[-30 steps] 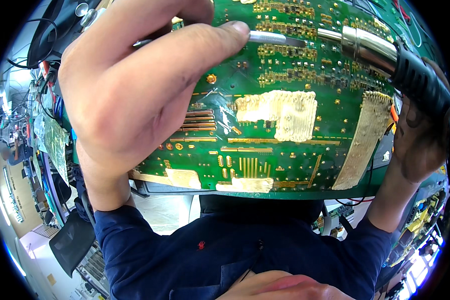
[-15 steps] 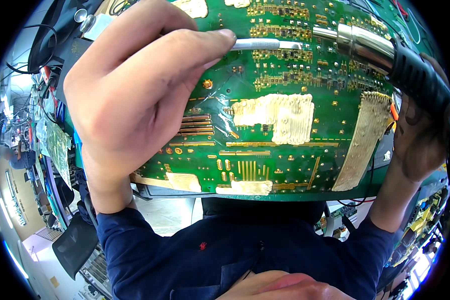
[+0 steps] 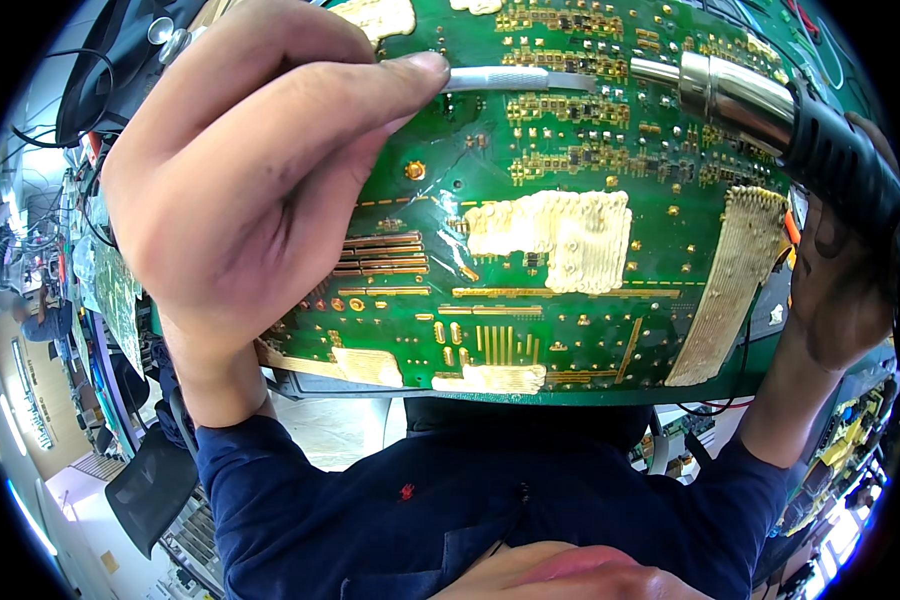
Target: The person uses a heat gun and a metal tool to work on components on a green circuit board. They move the heat gun over the board while using the tool to nudge small parts, handling the board one section at a time.
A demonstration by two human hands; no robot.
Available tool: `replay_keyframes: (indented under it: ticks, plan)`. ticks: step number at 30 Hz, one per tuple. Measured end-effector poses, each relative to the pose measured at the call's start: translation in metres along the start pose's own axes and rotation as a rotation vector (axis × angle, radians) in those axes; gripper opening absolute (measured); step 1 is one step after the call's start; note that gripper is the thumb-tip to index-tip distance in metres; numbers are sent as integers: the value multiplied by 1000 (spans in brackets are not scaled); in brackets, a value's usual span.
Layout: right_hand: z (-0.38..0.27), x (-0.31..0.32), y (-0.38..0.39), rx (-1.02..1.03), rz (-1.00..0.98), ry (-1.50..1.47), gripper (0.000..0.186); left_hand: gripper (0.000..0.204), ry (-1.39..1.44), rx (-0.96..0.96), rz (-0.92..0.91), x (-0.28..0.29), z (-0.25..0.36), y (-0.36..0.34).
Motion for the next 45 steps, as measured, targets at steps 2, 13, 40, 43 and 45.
replay_keyframes:
  ticks: [2,13,40,43,45]
  plan:
    - [0,0,0,-1,-2,-3,52,27,-16,-21,-39,1,1,-1]
    - [-1,3,-3,22,-11,4,46,22,-40,-59,21,-2,17,2]
    - [-1,10,0,-14,-155,-79,45,37,131,58,-36,-7,30,4]
    - [-4,7,-1,-53,-198,-91,47,37,119,67,-24,-8,33,3]
    - [-5,10,-2,-100,-244,1,49,36,118,72,-25,-9,34,3]
Point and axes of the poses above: each hand's wrist, its own y-axis away from the middle knuckle, its own x-axis out of the back of the hand, z = x × y, the point moved 3 cm from there along -y, towards the middle knuckle, and after that the axes turned 7 degrees about y, right-handed, at the moved point
